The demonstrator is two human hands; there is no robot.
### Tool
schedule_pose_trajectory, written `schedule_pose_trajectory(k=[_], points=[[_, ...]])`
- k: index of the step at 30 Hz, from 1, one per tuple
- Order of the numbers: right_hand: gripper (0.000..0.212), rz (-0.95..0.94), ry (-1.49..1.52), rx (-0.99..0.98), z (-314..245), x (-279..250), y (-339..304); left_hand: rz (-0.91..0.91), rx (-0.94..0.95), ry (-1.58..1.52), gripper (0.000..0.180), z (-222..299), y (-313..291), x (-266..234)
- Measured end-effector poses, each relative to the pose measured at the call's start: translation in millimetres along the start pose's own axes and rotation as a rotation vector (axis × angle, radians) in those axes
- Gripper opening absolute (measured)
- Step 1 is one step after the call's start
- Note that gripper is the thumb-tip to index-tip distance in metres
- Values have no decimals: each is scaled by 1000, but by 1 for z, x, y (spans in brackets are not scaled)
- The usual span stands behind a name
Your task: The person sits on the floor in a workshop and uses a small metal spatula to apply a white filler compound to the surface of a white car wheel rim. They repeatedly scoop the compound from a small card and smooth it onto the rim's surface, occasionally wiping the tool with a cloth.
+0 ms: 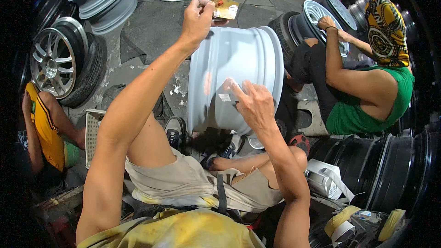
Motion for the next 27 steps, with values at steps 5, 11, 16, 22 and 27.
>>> schedule_pose_trajectory(k=[5,11,16,22,27], points=[[61,-23,28,-7,-5,5,-13,-6,-2,-12,16,1,0,-1],[67,55,60,31,-9,7,-7,0,-5,-51,16,2,-2,0],[69,65,84,61,-6,3,-9,-2,-16,-52,17,3,-4,1],[67,65,91,135,-6,8,-14,11,-1,-61,18,1,-3,-1],[55,81,35,137,-2,8,-7,-14,16,-26,19,0,-3,-1]])
Point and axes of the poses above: each hand's wrist, its own y-axis towards the middle knuckle, its own x-axis out of the palm, z = x × y, the point moved 1 cm from there along y, towards the middle knuckle, and after that the axes turned 6 degrees about -z, right-handed, at the moved point
